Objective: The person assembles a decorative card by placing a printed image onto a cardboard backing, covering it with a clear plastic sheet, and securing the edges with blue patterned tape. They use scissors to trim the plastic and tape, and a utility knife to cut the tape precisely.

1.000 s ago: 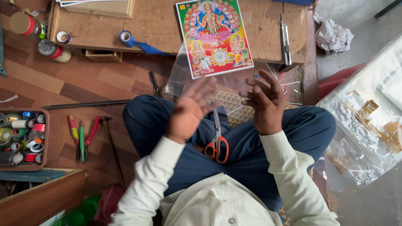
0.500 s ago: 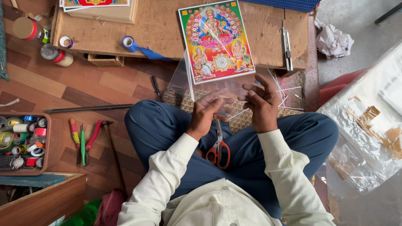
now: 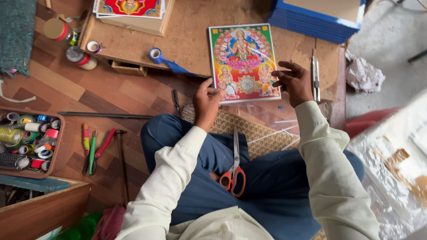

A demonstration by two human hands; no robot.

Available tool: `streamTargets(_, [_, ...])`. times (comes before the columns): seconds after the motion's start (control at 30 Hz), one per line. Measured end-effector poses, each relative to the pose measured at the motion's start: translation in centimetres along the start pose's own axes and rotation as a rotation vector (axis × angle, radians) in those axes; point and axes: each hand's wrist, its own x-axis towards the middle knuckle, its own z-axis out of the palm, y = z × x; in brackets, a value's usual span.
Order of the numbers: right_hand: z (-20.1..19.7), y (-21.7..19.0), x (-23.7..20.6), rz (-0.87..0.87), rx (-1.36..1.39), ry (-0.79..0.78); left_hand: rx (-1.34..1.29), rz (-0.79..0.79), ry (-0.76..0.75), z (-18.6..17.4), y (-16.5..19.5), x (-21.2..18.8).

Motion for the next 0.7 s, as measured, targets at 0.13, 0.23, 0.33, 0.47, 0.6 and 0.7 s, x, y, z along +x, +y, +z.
streamTargets(0.13, [0.8,2.3,3.9,-0.045,-0.111,0.054,0.486,0.162,0.126,1.0,-2.5,3.0])
streamTargets(0.23, [0.9,3.9,5.7,-0.052,-0.144,0.102,0.629,0.178,0.207,1.6,-4.4,3.9])
streamTargets(0.33, [0.5,5.0,6.3,-0.064,-0.304,0.193,0.622,0.169,0.216,2.0,-5.6,4.2])
streamTargets(0.47, [-0.4,5.7,6.5,-0.102,-0.444,0.325,0.626,0.097,0.21,2.0,-5.8,4.1])
streamTargets(0.6, [-0.9,5.6,6.6,-0.023,-0.268,0.315,0.621,0.069,0.2,2.2,-4.7,3.8])
streamTargets(0.7, [-1.0,5.5,6.8,0.023,-0.166,0.299,0.653,0.067,0.18,2.1,-3.9,3.6])
